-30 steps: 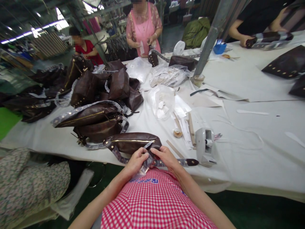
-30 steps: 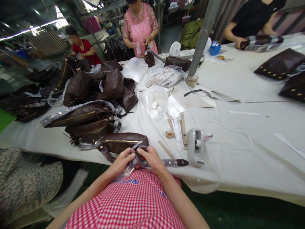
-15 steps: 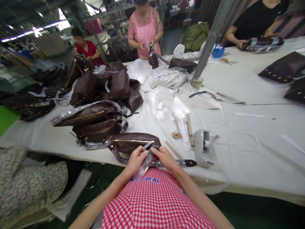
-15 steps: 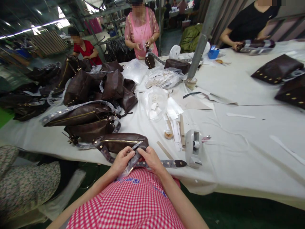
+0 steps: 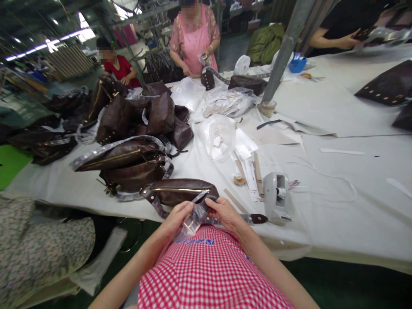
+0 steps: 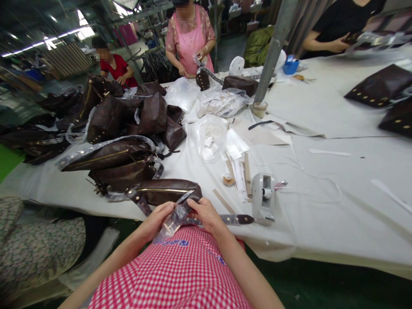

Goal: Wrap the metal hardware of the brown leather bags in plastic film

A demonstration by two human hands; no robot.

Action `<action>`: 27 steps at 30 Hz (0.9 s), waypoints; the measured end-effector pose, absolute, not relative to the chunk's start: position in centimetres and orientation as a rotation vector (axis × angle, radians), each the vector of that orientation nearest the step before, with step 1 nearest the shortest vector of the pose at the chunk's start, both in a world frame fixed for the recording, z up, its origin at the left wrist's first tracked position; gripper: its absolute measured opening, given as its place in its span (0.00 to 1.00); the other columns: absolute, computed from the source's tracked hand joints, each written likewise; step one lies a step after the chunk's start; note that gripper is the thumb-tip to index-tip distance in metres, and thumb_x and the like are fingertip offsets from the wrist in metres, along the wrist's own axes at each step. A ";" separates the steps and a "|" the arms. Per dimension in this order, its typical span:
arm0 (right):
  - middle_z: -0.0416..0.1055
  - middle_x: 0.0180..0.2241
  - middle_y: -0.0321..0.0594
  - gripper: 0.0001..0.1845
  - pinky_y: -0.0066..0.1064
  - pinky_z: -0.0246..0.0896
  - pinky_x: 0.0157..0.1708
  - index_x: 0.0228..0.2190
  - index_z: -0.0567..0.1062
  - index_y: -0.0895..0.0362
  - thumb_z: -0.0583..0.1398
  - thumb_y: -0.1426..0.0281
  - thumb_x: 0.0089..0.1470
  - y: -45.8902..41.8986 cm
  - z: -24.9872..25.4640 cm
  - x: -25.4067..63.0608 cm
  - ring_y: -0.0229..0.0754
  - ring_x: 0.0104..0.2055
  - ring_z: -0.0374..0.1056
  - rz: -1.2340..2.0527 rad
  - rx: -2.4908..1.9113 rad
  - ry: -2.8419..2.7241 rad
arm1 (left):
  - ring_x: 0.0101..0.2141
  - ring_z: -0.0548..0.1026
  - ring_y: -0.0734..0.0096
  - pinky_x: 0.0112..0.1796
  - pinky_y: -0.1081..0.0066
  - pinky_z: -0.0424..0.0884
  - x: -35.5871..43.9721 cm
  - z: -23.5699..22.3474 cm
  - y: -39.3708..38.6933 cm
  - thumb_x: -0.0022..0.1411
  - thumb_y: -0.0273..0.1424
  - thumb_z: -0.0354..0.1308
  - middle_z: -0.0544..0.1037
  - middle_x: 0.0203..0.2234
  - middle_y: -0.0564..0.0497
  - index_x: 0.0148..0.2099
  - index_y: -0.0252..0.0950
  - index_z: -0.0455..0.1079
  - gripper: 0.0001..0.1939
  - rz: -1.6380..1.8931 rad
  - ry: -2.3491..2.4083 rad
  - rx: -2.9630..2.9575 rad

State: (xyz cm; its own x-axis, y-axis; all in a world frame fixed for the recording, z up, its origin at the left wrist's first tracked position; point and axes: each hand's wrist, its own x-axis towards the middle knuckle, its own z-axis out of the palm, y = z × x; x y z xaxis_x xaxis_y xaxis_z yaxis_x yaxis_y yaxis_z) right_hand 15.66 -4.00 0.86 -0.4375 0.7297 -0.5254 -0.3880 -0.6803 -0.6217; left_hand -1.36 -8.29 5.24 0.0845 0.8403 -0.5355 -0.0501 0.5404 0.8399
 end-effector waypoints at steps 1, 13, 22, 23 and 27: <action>0.76 0.25 0.40 0.19 0.30 0.66 0.29 0.25 0.76 0.60 0.72 0.59 0.34 -4.0 0.8 15.6 0.38 0.26 0.70 2.132 -1.062 -0.535 | 0.27 0.69 0.73 0.29 0.75 0.60 -1.8 5.4 -8.7 0.52 0.47 0.62 0.74 0.27 0.51 0.38 0.31 0.71 0.23 0.696 1.293 0.777; 0.76 0.24 0.37 0.20 0.29 0.65 0.28 0.25 0.76 0.59 0.71 0.58 0.32 -3.0 2.0 15.4 0.38 0.26 0.69 2.042 -1.177 -0.580 | 0.21 0.69 0.76 0.26 0.76 0.60 -0.8 6.0 -8.0 0.46 0.39 0.66 0.77 0.22 0.50 0.32 0.30 0.73 0.16 0.705 1.298 0.698; 0.74 0.22 0.37 0.15 0.31 0.66 0.23 0.24 0.77 0.59 0.67 0.59 0.41 -2.8 2.4 14.6 0.37 0.20 0.66 2.024 -1.119 -0.750 | 0.21 0.72 0.71 0.24 0.71 0.68 -0.8 4.6 -6.5 0.45 0.43 0.67 0.75 0.21 0.51 0.32 0.32 0.67 0.21 0.688 1.302 0.657; 0.74 0.21 0.37 0.15 0.32 0.66 0.23 0.24 0.77 0.59 0.67 0.59 0.41 -2.8 2.2 14.6 0.37 0.19 0.66 2.028 -1.112 -0.763 | 0.21 0.73 0.71 0.24 0.71 0.68 -0.7 4.5 -6.4 0.45 0.43 0.67 0.75 0.21 0.50 0.32 0.33 0.66 0.21 0.681 1.294 0.652; 0.75 0.21 0.38 0.17 0.31 0.66 0.24 0.24 0.78 0.60 0.67 0.57 0.41 -3.0 1.4 14.6 0.38 0.20 0.67 2.030 -1.100 -0.803 | 0.21 0.72 0.72 0.25 0.72 0.66 -0.4 4.2 -5.7 0.47 0.44 0.65 0.75 0.21 0.49 0.32 0.33 0.66 0.20 0.629 1.282 0.715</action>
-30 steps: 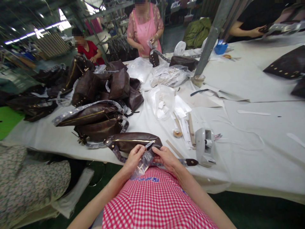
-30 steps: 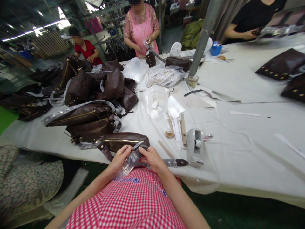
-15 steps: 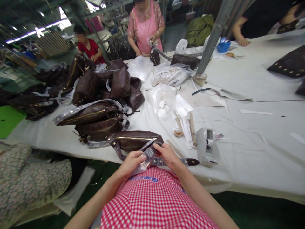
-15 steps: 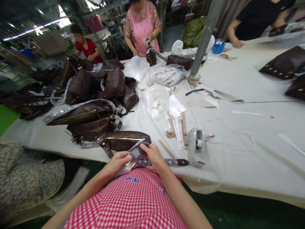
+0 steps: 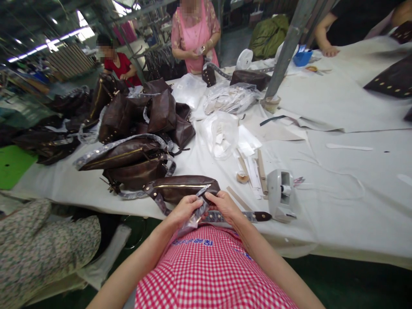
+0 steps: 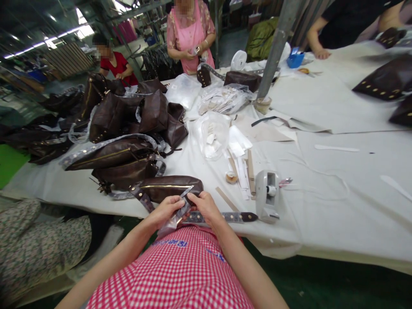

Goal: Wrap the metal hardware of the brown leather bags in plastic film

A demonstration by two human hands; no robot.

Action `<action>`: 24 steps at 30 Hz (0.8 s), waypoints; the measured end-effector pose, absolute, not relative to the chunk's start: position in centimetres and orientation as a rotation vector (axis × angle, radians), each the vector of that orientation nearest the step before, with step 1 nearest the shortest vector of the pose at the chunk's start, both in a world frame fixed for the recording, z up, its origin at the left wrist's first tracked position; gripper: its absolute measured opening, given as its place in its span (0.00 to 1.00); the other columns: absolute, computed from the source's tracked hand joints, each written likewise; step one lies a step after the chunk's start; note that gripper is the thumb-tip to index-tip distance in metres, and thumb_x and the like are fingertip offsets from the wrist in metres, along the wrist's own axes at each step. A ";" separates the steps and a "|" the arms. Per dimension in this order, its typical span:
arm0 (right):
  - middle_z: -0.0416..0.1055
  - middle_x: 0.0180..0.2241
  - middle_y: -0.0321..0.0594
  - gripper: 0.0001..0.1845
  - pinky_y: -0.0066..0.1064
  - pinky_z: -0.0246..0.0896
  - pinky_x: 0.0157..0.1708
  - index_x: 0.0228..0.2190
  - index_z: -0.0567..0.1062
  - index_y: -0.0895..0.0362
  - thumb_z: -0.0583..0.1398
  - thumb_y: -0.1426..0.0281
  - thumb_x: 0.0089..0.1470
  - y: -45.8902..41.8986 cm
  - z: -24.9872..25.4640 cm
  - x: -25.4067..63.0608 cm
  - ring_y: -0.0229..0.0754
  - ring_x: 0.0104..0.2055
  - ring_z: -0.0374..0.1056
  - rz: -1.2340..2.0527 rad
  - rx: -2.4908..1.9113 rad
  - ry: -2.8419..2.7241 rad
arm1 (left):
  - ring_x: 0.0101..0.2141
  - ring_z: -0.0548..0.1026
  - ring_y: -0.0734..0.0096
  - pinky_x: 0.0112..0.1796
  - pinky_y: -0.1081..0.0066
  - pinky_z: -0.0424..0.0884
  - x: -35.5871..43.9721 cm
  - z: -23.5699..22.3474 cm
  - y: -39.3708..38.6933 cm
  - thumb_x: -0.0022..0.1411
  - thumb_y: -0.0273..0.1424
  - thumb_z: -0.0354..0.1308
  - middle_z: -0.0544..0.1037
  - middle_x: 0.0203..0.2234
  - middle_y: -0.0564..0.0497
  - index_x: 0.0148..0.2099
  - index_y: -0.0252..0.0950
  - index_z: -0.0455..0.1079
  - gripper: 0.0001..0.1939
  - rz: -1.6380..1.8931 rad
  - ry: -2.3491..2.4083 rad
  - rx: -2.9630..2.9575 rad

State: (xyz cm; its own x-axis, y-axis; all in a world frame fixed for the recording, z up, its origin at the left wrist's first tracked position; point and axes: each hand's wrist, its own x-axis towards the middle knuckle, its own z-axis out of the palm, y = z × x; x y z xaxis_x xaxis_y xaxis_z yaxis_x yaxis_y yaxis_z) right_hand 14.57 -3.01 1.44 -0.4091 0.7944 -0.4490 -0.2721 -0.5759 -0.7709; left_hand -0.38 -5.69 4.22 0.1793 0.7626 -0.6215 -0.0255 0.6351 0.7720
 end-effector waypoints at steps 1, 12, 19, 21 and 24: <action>0.74 0.21 0.38 0.18 0.30 0.65 0.24 0.24 0.78 0.60 0.67 0.57 0.40 -3.1 1.3 14.5 0.38 0.21 0.67 2.020 -1.104 -0.800 | 0.21 0.71 0.72 0.25 0.72 0.66 -0.4 4.3 -5.5 0.48 0.45 0.64 0.75 0.21 0.50 0.32 0.32 0.66 0.20 0.622 1.289 0.765; 0.76 0.24 0.40 0.21 0.35 0.68 0.35 0.25 0.79 0.62 0.71 0.57 0.34 -3.2 0.9 14.1 0.40 0.28 0.69 1.960 -1.088 -0.671 | 0.27 0.70 0.70 0.28 0.74 0.62 -2.8 5.8 -7.2 0.48 0.36 0.64 0.75 0.25 0.51 0.32 0.32 0.72 0.12 0.523 1.485 1.203; 0.76 0.23 0.39 0.20 0.35 0.68 0.34 0.24 0.79 0.61 0.70 0.57 0.34 -3.4 1.0 14.3 0.40 0.26 0.69 2.000 -1.071 -0.697 | 0.20 0.70 0.73 0.26 0.73 0.64 -1.5 4.5 -7.2 0.46 0.39 0.67 0.77 0.21 0.49 0.30 0.30 0.72 0.17 0.633 1.298 0.753; 0.75 0.23 0.39 0.20 0.35 0.68 0.33 0.23 0.78 0.61 0.70 0.56 0.35 -3.5 1.1 14.5 0.41 0.26 0.69 2.016 -1.069 -0.708 | 0.20 0.71 0.73 0.26 0.72 0.65 -1.1 4.6 -7.1 0.44 0.39 0.69 0.77 0.21 0.49 0.30 0.29 0.72 0.18 0.665 1.270 0.710; 0.74 0.21 0.38 0.20 0.32 0.66 0.29 0.22 0.77 0.61 0.69 0.55 0.36 -3.6 1.4 14.7 0.39 0.24 0.68 2.028 -1.077 -0.748 | 0.21 0.73 0.72 0.28 0.71 0.68 -0.6 4.6 -7.1 0.42 0.39 0.71 0.76 0.21 0.49 0.31 0.29 0.72 0.20 0.718 1.251 0.635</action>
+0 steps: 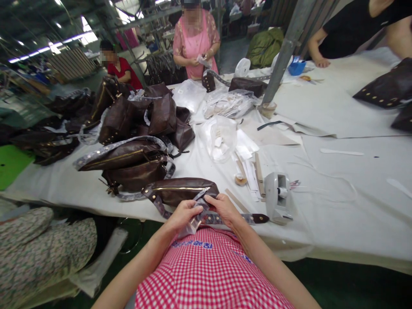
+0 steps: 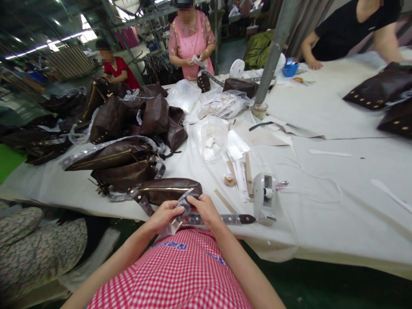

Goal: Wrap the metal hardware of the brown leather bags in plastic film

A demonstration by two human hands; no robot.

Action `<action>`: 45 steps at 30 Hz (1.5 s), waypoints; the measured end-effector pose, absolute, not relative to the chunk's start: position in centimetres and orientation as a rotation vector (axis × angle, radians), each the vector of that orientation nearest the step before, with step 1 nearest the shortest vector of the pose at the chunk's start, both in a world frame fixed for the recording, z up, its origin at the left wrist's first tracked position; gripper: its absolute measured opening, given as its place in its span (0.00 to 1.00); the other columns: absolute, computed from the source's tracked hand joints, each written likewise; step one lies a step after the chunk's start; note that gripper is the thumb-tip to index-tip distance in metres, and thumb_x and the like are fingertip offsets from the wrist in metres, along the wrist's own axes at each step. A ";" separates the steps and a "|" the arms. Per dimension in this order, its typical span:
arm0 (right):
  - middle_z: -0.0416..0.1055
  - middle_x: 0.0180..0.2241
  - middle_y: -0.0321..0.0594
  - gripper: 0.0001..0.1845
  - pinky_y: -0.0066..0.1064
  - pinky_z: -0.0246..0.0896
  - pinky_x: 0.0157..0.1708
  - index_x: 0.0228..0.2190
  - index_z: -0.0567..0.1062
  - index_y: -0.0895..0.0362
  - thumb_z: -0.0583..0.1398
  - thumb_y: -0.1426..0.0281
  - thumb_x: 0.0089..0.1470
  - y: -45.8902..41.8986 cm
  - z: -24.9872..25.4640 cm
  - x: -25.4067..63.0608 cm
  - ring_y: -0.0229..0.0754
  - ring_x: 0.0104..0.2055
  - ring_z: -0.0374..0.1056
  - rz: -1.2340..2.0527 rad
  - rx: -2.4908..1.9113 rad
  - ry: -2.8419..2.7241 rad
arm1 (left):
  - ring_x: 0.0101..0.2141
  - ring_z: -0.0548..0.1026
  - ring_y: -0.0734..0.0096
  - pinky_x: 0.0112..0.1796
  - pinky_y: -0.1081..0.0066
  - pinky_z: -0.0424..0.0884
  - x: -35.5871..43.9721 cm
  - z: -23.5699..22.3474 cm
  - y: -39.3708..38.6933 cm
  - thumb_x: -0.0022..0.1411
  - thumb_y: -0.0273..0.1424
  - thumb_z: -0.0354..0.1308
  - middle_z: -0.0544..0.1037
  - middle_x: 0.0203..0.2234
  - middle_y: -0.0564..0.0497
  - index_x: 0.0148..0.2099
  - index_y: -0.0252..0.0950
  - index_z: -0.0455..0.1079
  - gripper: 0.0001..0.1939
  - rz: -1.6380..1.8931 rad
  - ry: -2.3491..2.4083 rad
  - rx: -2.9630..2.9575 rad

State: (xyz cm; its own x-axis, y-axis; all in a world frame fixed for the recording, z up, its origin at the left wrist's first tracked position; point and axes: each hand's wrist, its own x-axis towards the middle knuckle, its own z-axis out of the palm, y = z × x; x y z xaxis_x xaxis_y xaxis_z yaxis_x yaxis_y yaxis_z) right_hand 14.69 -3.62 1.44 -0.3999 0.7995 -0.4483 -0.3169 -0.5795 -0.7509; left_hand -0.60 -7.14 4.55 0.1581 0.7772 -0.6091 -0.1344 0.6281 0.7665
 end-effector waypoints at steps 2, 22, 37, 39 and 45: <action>0.73 0.20 0.38 0.21 0.31 0.64 0.26 0.22 0.77 0.61 0.69 0.54 0.36 -3.8 1.6 14.8 0.38 0.22 0.66 2.046 -1.075 -0.775 | 0.22 0.74 0.71 0.29 0.70 0.70 -0.5 4.4 -7.2 0.41 0.39 0.72 0.77 0.22 0.49 0.32 0.30 0.70 0.21 0.743 1.239 0.594; 0.72 0.27 0.35 0.10 0.31 0.62 0.30 0.27 0.74 0.54 0.65 0.62 0.45 -7.2 1.1 18.7 0.39 0.26 0.66 1.478 -1.224 -1.157 | 0.20 0.75 0.71 0.24 0.74 0.70 0.4 5.2 -6.2 0.51 0.43 0.64 0.79 0.23 0.48 0.38 0.35 0.64 0.20 0.597 1.162 0.681; 0.67 0.30 0.37 0.06 0.29 0.60 0.32 0.23 0.72 0.53 0.61 0.69 0.51 -8.0 2.4 17.0 0.41 0.34 0.65 1.167 -1.164 -1.444 | 0.20 0.71 0.76 0.25 0.74 0.68 0.5 5.6 -6.5 0.49 0.44 0.65 0.72 0.20 0.55 0.31 0.34 0.65 0.19 0.713 1.230 0.834; 0.66 0.32 0.38 0.04 0.29 0.62 0.33 0.25 0.72 0.54 0.60 0.70 0.51 -8.2 2.5 16.9 0.42 0.37 0.65 1.103 -1.164 -1.482 | 0.21 0.72 0.74 0.25 0.74 0.67 0.5 5.5 -6.7 0.49 0.44 0.65 0.72 0.20 0.55 0.31 0.34 0.65 0.19 0.710 1.227 0.840; 0.63 0.33 0.38 0.05 0.32 0.61 0.39 0.24 0.70 0.55 0.58 0.75 0.50 -8.5 2.3 16.8 0.41 0.37 0.64 0.873 -1.177 -1.624 | 0.21 0.70 0.77 0.26 0.75 0.66 0.3 4.9 -7.0 0.49 0.43 0.65 0.70 0.20 0.56 0.30 0.33 0.66 0.18 0.718 1.224 0.860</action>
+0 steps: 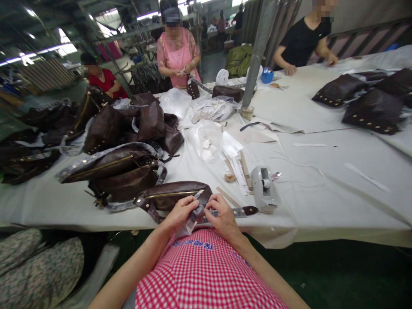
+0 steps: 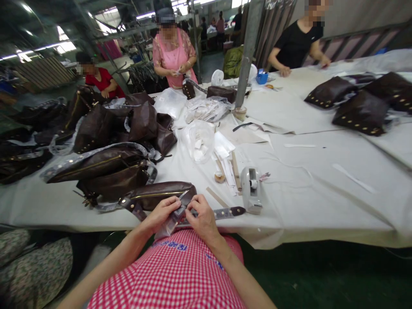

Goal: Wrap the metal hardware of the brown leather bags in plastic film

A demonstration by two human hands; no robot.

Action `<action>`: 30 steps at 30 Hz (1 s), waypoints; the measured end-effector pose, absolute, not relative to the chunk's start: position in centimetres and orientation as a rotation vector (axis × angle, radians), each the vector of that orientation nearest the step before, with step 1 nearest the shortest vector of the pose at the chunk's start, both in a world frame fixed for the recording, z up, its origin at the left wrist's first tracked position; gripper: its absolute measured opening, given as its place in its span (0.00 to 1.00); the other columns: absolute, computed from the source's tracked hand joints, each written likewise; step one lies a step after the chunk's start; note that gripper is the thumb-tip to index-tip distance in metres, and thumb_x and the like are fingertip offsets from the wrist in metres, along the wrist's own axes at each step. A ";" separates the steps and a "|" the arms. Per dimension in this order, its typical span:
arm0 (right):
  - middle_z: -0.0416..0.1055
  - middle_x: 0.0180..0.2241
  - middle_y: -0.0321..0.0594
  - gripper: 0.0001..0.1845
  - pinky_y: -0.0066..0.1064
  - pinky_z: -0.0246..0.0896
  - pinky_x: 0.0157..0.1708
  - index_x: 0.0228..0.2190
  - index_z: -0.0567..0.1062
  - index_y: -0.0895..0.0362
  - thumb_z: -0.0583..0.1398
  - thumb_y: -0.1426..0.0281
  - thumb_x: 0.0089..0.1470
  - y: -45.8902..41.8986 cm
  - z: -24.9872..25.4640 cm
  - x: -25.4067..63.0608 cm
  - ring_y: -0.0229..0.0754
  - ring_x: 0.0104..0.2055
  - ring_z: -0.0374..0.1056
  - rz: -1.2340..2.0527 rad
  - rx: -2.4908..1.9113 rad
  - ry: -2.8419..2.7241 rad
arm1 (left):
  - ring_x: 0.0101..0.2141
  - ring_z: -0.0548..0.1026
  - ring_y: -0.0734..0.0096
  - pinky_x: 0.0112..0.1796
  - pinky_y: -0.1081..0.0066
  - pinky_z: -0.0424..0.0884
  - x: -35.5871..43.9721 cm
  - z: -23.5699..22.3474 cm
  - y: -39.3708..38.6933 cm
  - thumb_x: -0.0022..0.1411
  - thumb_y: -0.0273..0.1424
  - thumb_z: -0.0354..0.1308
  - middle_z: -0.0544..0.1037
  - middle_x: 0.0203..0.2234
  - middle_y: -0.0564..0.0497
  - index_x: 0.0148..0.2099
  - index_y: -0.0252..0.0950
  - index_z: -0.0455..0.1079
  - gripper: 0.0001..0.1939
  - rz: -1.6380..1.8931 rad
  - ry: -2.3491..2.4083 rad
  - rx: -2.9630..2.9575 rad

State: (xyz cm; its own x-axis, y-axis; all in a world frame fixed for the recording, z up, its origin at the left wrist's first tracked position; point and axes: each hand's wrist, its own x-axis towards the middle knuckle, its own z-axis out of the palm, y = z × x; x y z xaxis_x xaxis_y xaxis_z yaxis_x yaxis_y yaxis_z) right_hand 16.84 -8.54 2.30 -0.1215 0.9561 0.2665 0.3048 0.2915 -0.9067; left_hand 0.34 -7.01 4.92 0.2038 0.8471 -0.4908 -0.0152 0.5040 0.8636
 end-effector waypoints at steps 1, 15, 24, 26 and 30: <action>0.63 0.33 0.38 0.05 0.32 0.61 0.39 0.24 0.70 0.55 0.58 0.75 0.50 -8.6 2.3 16.9 0.41 0.37 0.64 0.860 -1.173 -1.634 | 0.21 0.70 0.77 0.26 0.75 0.66 0.4 4.9 -7.0 0.49 0.43 0.65 0.70 0.20 0.56 0.30 0.33 0.66 0.18 0.717 1.223 0.862; 0.68 0.49 0.51 0.06 0.43 0.61 0.51 0.26 0.69 0.55 0.56 0.78 0.49 -8.0 1.2 17.3 0.49 0.53 0.65 0.790 -1.043 -1.740 | 0.23 0.68 0.77 0.27 0.75 0.61 -1.5 4.5 -5.6 0.48 0.37 0.65 0.73 0.23 0.52 0.34 0.30 0.73 0.15 0.587 1.097 0.822; 0.73 0.43 0.49 0.07 0.40 0.63 0.48 0.24 0.69 0.55 0.56 0.78 0.49 -7.3 1.4 17.7 0.48 0.52 0.67 0.885 -0.995 -1.726 | 0.25 0.72 0.74 0.30 0.74 0.66 -2.9 3.2 -5.2 0.46 0.36 0.69 0.75 0.27 0.51 0.40 0.32 0.73 0.19 0.579 1.010 0.753; 0.73 0.43 0.50 0.07 0.40 0.63 0.48 0.24 0.68 0.55 0.56 0.77 0.49 -7.2 1.4 17.7 0.48 0.51 0.68 0.881 -0.994 -1.720 | 0.24 0.70 0.77 0.29 0.75 0.65 -2.7 3.0 -5.2 0.47 0.37 0.69 0.73 0.24 0.53 0.37 0.33 0.72 0.17 0.643 1.012 0.788; 0.73 0.43 0.50 0.06 0.39 0.64 0.47 0.24 0.68 0.55 0.56 0.77 0.50 -7.0 1.3 17.8 0.47 0.51 0.68 0.884 -0.989 -1.725 | 0.25 0.69 0.78 0.28 0.76 0.64 -2.5 3.0 -4.8 0.48 0.37 0.68 0.73 0.27 0.53 0.32 0.33 0.70 0.15 0.768 1.038 0.910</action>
State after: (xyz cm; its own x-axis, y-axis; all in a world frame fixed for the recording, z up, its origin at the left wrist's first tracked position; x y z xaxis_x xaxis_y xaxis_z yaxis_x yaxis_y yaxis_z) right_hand 17.75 -6.97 1.32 -0.2448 0.8992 0.3627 0.2312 0.4174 -0.8788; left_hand -2.47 -4.85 2.95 0.3256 0.8682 -0.3746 -0.1044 0.4268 0.8983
